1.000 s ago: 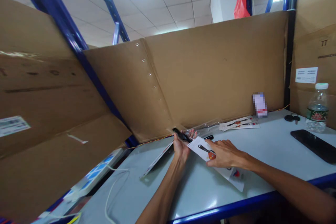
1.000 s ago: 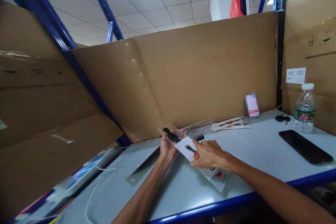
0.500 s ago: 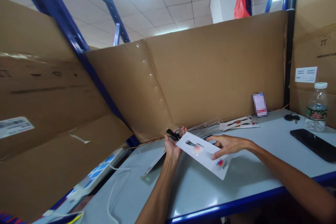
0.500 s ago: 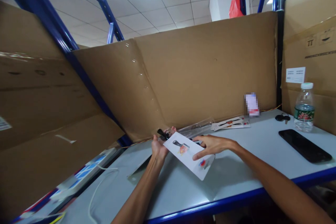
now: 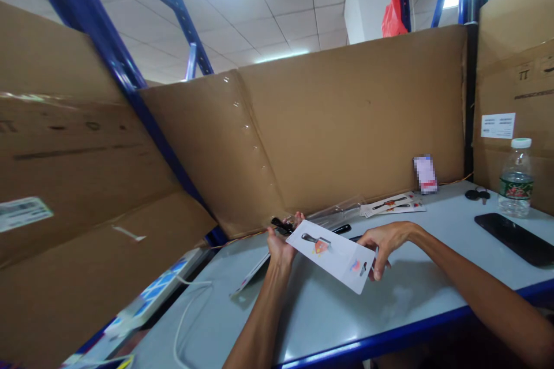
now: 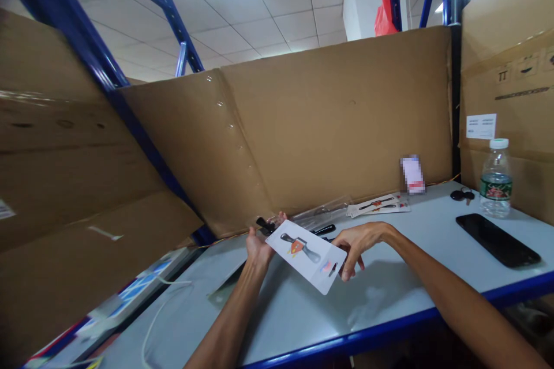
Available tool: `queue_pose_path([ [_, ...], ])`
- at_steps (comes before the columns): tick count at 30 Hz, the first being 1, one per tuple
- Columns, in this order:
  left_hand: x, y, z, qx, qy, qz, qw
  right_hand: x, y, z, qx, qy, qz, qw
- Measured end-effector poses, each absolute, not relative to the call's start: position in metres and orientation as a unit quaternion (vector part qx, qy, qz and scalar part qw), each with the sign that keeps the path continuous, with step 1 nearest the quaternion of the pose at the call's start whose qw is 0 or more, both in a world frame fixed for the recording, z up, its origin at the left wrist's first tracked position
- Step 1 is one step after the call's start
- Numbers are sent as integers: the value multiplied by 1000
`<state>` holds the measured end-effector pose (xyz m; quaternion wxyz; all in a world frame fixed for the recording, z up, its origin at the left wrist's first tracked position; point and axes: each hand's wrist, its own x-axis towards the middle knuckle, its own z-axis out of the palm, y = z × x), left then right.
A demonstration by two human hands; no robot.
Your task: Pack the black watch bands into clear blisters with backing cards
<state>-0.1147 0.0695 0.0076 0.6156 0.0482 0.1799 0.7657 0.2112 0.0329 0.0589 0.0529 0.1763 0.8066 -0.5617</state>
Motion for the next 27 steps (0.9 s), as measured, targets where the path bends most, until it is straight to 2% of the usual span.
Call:
queue_pose_path([
  [13,-117,69,8,35,189,771,607,208,28,62,196,816,-543,-33],
  [27,-115,73,0,83,181,751,630,203,29,57,203,814,-543,-31],
])
